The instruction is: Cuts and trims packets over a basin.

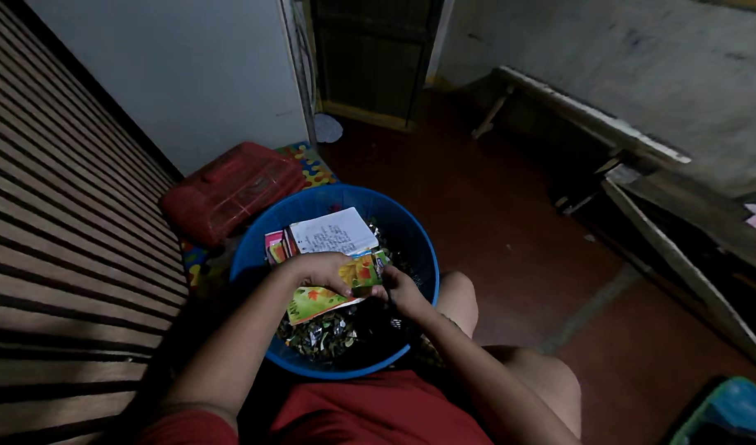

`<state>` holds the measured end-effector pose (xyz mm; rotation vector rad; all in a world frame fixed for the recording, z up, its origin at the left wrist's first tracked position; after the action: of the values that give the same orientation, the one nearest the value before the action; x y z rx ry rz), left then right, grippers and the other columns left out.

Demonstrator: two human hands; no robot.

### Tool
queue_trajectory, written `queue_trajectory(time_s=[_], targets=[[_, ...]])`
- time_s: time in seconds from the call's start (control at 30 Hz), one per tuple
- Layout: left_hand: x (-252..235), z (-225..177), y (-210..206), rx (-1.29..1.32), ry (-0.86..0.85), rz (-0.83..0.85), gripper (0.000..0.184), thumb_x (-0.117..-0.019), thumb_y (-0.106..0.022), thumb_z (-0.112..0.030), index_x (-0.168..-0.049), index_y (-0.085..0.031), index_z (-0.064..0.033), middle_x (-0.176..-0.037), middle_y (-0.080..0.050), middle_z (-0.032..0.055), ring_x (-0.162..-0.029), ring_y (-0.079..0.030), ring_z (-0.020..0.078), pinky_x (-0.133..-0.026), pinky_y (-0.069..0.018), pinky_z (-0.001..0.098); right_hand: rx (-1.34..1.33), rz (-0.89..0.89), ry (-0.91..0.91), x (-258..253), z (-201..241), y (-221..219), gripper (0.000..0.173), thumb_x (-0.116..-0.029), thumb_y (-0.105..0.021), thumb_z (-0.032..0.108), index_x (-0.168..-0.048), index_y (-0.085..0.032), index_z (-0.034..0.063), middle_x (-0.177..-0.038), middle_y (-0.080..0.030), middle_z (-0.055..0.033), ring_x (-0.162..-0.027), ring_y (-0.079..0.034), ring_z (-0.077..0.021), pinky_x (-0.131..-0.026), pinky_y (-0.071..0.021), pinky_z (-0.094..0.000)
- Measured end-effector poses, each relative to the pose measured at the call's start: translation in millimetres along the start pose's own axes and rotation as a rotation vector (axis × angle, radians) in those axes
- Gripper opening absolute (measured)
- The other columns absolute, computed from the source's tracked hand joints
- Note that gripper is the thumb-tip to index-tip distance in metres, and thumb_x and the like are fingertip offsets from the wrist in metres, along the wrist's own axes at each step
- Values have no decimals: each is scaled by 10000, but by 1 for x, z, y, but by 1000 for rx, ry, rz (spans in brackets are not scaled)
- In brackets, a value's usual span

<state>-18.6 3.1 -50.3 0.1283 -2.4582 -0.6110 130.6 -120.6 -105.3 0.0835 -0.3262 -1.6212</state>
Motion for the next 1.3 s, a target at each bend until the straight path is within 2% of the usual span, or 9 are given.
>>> queue_trajectory(time_s=[0.07,0.2,0.27,0.6,0.7,0.83,1.0,1.1,1.3], targets=[[0,-1,0,-42,12,1,511,-896,-772,-67,-1339,-537,32,-1171,-651,178,-1024,-658,218,-949,-542,432,4,-8,7,-1,-1,0,693,-824,-767,535,-1232,-596,2,-1000,-681,-72,-891,-650,-125,-827,-556,-353],[0,0,1,-31,13,-4,523,-894,-777,-76,-1347,-536,26,-1173,-650,172,-1026,-654,209,-948,-540,425,13,-23,-3,0,2,3,496,-879,-782,374,-1135,-615,-17,-845,-633,-38,-724,-598,-94,-712,-535,-310],[0,2,1,-16,9,-5,529,-891,-780,-75,-1348,-533,25,-1169,-651,167,-1018,-654,197,-943,-541,412,10,-25,5,0,2,3,449,-891,-773,349,-1103,-618,-15,-811,-628,-27,-686,-593,-84,-680,-533,-296],[-2,11,3,51,15,26,474,-895,-765,-53,-1315,-555,14,-1122,-669,134,-960,-671,151,-900,-564,365,27,2,30,-5,-4,0,405,-893,-776,351,-1062,-645,8,-802,-643,-26,-668,-598,-86,-669,-536,-304],[-1,14,5,20,19,7,478,-895,-775,-82,-1309,-564,28,-1130,-668,165,-981,-669,213,-919,-555,443,54,33,4,-4,-5,0,453,-886,-784,373,-1118,-650,7,-879,-671,-58,-745,-632,-118,-734,-556,-342],[11,12,22,47,11,-98,504,-887,-784,-92,-1322,-554,21,-1140,-666,155,-989,-668,194,-924,-559,421,-38,65,-50,-2,-5,1,708,-881,-715,499,-1353,-520,8,-1088,-662,-116,-934,-645,-169,-846,-552,-388],[25,6,34,72,45,-213,542,-892,-789,-122,-1355,-536,3,-1191,-649,155,-1026,-656,181,-946,-547,398,8,232,62,-2,-8,-9,934,-756,-712,725,-1323,-517,8,-1109,-651,-86,-996,-628,-144,-886,-539,-367],[21,1,32,29,26,-215,511,-895,-793,-134,-1330,-565,6,-1177,-659,157,-1031,-657,186,-959,-541,405,61,263,148,-1,-3,-15,939,-770,-695,747,-1305,-534,-8,-1083,-660,-85,-972,-634,-126,-875,-543,-343],[9,-5,25,-76,26,-217,526,-894,-803,-166,-1323,-577,37,-1220,-645,219,-1116,-637,289,-1022,-492,502,18,176,142,0,-2,-11,892,-776,-680,763,-1258,-576,19,-1004,-671,-35,-897,-637,-88,-824,-551,-325]])
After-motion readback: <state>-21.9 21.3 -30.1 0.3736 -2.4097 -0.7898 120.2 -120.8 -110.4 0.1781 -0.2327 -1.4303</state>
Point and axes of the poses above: each hand's wrist, its own x-axis away from the middle knuckle, its own y-axis out of the back of the hand, z = x × y, the point moved 4 cm from there along -x, towards the middle knuckle
